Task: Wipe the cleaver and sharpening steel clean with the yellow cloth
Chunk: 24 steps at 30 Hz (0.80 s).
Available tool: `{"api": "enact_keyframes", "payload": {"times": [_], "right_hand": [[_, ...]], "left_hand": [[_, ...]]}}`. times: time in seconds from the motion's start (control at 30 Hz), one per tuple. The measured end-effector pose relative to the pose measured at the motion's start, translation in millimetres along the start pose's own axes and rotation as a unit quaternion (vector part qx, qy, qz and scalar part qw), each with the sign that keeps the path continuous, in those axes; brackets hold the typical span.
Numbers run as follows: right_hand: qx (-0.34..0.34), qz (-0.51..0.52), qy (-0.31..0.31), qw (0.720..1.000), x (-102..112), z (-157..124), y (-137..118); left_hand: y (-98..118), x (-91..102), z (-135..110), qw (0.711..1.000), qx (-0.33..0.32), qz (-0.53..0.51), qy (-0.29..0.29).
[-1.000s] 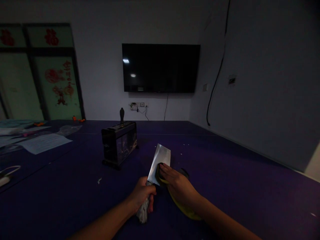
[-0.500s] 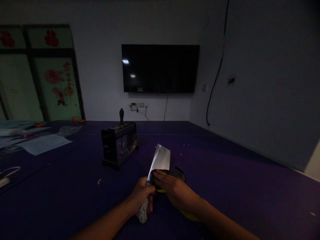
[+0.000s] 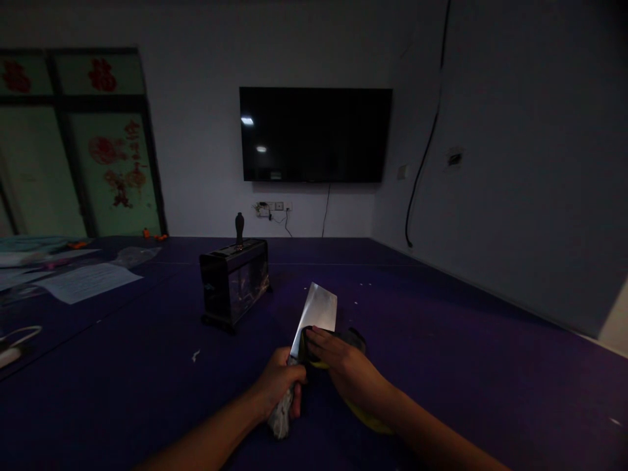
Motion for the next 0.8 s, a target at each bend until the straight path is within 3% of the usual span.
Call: {"api": "enact_keyframes", "payload": {"times": [0.5,0.67,0.8], "right_hand": [[-0.063,-0.069,0.079,0.992,-1,-3,32],[-0.080,-0.068,0.087,0.991,1,-1,28],[-0.054,-0.044,0.064,0.995,0,-1,19]], "left_hand": [[-4,-1.8,1,0.999,-0.016,0.008,-0.042],[-4,-1.7,1,0.999,-0.010,0.005,-0.043],[-1,-3.8,0,0.998,-0.015,0.007,-0.058]]}}
Point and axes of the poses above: each hand's wrist, its own z-axis towards the middle knuckle, its own x-axis out of the back of the hand, y = z × x, the point moved 6 cm from there along z, towards the middle knuckle, and after that the axes turned 10 degrees about z, right-handed, at the moved point
